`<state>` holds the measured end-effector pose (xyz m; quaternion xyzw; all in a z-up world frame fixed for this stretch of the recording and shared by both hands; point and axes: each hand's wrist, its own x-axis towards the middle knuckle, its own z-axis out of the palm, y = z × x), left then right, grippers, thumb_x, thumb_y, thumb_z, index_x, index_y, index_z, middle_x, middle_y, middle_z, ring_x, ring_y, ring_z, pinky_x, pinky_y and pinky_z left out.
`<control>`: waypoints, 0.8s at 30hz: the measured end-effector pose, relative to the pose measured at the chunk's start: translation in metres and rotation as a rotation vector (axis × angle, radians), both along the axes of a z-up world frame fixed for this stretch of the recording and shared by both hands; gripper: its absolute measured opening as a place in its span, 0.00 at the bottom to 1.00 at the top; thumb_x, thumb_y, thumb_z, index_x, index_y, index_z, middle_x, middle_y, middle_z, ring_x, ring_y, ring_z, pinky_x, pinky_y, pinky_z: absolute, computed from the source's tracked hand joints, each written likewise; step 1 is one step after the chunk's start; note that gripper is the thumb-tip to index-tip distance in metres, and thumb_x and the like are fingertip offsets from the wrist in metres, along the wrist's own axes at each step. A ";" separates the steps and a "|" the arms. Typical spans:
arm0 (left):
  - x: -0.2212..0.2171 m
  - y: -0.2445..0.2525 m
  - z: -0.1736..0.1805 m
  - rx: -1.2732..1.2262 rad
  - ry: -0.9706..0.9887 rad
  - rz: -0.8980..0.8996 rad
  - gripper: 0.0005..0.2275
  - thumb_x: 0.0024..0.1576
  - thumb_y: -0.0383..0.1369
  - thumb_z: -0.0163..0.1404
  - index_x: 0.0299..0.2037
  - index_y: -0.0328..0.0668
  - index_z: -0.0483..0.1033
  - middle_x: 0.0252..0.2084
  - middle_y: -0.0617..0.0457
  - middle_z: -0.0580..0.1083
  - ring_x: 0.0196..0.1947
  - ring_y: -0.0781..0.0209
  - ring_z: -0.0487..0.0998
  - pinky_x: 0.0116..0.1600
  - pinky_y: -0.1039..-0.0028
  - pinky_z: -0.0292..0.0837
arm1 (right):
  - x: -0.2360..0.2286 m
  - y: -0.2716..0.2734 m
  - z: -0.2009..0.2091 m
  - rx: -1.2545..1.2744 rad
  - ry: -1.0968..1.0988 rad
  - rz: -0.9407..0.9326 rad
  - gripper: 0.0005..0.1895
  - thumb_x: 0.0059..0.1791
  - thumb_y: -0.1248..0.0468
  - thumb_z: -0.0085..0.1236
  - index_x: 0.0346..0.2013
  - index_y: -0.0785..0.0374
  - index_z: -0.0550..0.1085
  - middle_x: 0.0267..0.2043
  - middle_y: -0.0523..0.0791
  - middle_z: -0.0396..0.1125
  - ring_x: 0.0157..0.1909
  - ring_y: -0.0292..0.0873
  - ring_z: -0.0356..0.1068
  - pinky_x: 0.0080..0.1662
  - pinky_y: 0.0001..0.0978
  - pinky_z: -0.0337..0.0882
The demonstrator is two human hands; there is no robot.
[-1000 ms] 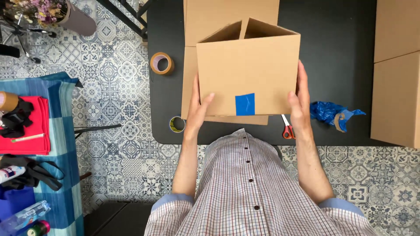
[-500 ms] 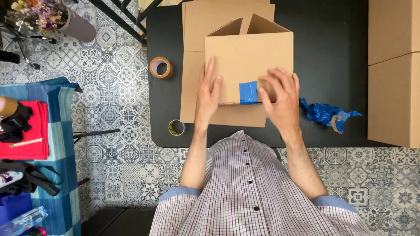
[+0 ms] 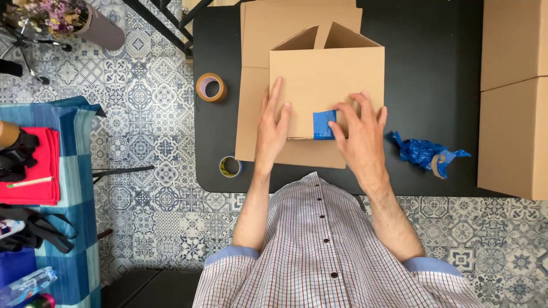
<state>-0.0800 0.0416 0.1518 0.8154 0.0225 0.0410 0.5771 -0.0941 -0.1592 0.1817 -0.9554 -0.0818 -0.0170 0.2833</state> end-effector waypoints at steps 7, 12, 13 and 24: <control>-0.001 0.000 -0.001 0.005 -0.003 0.007 0.24 0.67 0.35 0.43 0.74 0.64 0.56 0.71 0.24 0.56 0.71 0.26 0.56 0.73 0.44 0.51 | 0.000 0.000 0.002 0.010 0.020 0.003 0.13 0.54 0.60 0.60 0.51 0.59 0.72 0.66 0.50 0.54 0.74 0.64 0.51 0.65 0.80 0.46; -0.001 0.000 -0.002 0.005 0.019 0.019 0.24 0.67 0.35 0.44 0.73 0.67 0.56 0.71 0.26 0.56 0.72 0.28 0.56 0.74 0.46 0.51 | -0.001 0.000 -0.003 -0.003 0.027 -0.013 0.10 0.54 0.61 0.60 0.47 0.59 0.71 0.66 0.50 0.53 0.75 0.63 0.50 0.66 0.79 0.44; -0.001 0.000 -0.002 0.005 0.019 0.019 0.24 0.67 0.35 0.44 0.73 0.67 0.56 0.71 0.26 0.56 0.72 0.28 0.56 0.74 0.46 0.51 | -0.001 0.001 -0.002 -0.004 0.026 -0.013 0.10 0.54 0.61 0.60 0.47 0.59 0.71 0.66 0.50 0.53 0.75 0.63 0.50 0.66 0.79 0.44; -0.002 -0.001 -0.003 0.013 0.019 0.030 0.24 0.66 0.34 0.44 0.73 0.68 0.57 0.70 0.26 0.57 0.72 0.29 0.57 0.73 0.47 0.52 | -0.004 0.005 0.009 0.015 0.016 -0.023 0.09 0.56 0.62 0.56 0.51 0.58 0.72 0.65 0.49 0.55 0.74 0.62 0.52 0.66 0.78 0.45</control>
